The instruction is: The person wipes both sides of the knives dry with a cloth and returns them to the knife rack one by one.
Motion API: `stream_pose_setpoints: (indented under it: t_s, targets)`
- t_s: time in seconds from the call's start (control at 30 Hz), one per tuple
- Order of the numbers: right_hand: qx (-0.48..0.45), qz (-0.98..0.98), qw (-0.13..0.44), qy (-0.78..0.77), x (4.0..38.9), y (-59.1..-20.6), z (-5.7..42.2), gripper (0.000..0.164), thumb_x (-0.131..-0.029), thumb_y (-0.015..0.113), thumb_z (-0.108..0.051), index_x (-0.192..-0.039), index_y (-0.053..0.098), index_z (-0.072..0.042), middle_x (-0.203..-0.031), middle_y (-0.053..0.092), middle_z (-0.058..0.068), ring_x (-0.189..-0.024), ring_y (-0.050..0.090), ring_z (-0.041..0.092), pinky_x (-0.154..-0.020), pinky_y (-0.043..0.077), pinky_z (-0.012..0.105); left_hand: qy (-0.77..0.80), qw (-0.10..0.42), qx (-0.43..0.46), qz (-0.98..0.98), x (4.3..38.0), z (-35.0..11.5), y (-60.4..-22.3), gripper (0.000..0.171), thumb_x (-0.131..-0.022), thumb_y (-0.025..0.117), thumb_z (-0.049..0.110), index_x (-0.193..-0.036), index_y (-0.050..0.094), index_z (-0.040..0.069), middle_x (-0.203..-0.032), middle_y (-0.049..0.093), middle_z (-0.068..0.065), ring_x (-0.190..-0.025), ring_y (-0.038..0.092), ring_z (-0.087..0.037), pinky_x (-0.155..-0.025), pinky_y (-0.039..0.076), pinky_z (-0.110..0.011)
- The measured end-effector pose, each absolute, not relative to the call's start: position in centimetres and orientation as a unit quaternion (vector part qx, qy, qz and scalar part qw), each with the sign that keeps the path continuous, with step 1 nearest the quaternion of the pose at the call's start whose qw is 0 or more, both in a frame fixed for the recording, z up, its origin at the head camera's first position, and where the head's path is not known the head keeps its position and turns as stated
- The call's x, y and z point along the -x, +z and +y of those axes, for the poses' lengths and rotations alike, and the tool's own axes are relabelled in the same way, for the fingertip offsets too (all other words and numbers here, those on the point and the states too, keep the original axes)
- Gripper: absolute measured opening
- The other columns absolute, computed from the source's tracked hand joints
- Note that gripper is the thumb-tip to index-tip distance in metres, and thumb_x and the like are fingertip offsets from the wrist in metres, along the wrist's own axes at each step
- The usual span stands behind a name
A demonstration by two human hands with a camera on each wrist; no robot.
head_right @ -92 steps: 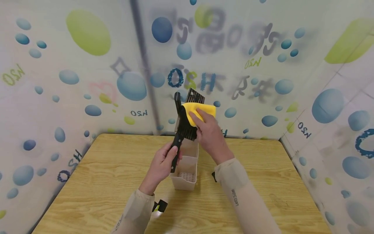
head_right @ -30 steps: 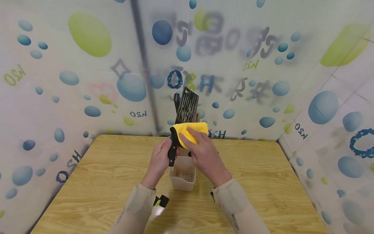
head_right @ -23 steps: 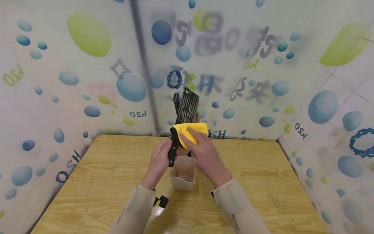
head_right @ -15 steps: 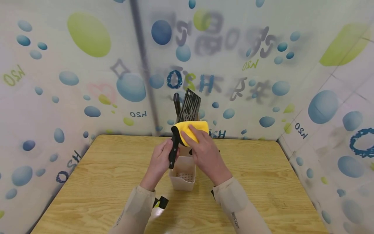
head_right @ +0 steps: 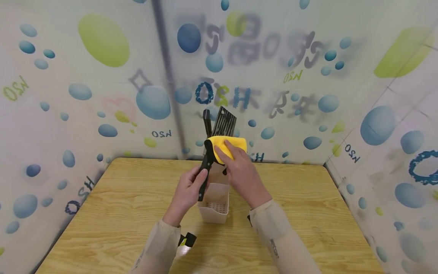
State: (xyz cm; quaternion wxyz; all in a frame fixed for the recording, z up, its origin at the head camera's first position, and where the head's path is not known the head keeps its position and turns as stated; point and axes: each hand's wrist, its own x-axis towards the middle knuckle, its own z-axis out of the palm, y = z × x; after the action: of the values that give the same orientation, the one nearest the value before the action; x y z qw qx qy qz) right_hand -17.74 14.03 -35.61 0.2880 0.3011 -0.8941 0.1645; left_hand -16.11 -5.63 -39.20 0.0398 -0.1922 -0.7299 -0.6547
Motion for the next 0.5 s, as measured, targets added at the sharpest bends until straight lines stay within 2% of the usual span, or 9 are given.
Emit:
stream_pose_setpoints:
  t_s: [0.13,0.37,0.5]
  targets:
    - [-0.301,-0.892,0.292,0.169,18.3,-35.3,14.2,0.06,-0.089,0.063,0.015,-0.145,0.06,-0.006,-0.147,0.053,0.027,-0.125,0.059,0.046,-0.106,0.047,0.056,-0.649,0.043,0.197,-0.734,16.0,-5.8,-39.3,0.03,-0.11,0.05,0.022,-0.091,0.062,0.003,-0.075,0.059,-0.007,-0.063,0.05,-0.016,-0.059,0.04,-0.027]
    - [-0.289,-0.899,0.28,0.175,19.4,-34.6,14.6,0.059,-0.091,0.061,0.014,-0.146,0.058,-0.006,-0.149,0.051,0.027,-0.127,0.057,0.047,-0.108,0.046,0.056,-0.638,0.04,0.199,-0.742,15.8,-5.9,-39.4,0.034,-0.111,0.048,0.023,-0.094,0.062,-0.003,-0.076,0.059,-0.008,-0.064,0.05,-0.017,-0.06,0.04,-0.028]
    - [-0.285,-0.9,0.28,0.174,19.9,-34.3,14.9,0.058,-0.091,0.059,0.014,-0.146,0.058,-0.005,-0.149,0.051,0.028,-0.127,0.057,0.047,-0.107,0.046,0.057,-0.637,0.037,0.198,-0.744,15.7,-6.0,-39.5,0.031,-0.111,0.049,0.022,-0.092,0.062,0.002,-0.077,0.06,-0.008,-0.065,0.051,-0.018,-0.062,0.04,-0.029]
